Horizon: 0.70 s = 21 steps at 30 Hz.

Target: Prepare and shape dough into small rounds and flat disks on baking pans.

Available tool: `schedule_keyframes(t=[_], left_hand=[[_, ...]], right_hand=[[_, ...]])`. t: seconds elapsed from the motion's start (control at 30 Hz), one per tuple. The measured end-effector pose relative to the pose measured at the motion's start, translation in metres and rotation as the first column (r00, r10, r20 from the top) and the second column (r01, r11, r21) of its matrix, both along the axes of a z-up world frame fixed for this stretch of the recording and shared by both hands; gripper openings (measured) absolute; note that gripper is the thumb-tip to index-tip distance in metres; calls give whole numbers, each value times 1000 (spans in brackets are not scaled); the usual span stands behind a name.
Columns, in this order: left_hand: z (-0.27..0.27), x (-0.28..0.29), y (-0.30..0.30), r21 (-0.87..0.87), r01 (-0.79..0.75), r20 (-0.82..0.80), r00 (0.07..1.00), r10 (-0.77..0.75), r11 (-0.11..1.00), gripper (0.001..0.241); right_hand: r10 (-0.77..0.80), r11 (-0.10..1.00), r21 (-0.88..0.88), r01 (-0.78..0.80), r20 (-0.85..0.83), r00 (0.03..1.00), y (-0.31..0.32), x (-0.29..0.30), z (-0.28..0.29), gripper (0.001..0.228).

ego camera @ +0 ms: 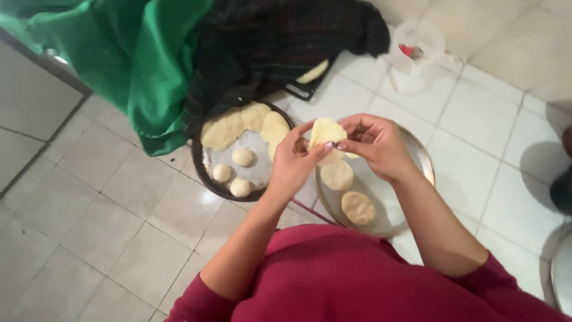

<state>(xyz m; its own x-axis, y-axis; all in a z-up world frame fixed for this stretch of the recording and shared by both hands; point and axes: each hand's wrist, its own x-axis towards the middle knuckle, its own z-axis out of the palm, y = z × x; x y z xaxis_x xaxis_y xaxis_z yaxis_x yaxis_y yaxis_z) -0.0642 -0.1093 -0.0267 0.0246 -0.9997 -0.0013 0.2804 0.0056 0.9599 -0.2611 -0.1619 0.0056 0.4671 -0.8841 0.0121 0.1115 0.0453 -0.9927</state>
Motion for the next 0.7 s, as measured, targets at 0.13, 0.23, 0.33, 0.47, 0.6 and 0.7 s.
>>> schedule_keyframes(t=[0.13, 0.23, 0.33, 0.47, 0.6, 0.7], left_hand=[[-16, -19, 3, 15, 47, 14, 999, -47, 999, 28], [-11, -37, 4, -40, -5, 63, 998, 8, 999, 18], [8, -65, 6, -117, 6, -6, 1000, -7, 993, 15], [31, -110, 12, -98, 168, 50, 985, -164, 981, 16], [21, -147, 6, -23, 266, 56, 963, -264, 964, 12], [21, -165, 5, -10, 254, 53, 966, -253, 967, 14]], right_hand=[[-66, 992, -106, 64, -16, 998, 9, -44, -9, 30], [-256, 927, -301, 225, -68, 964, 19, -78, -19, 27], [-366, 864, -342, 370, 78, 927, 39, -87, 5, 28], [-275, 953, 225, 205, 349, 896, 54, -111, -1, 42], [-386, 844, 498, 196, 312, 868, 64, -157, -28, 28], [-434, 890, 231, 392, 173, 884, 68, -215, -54, 9]])
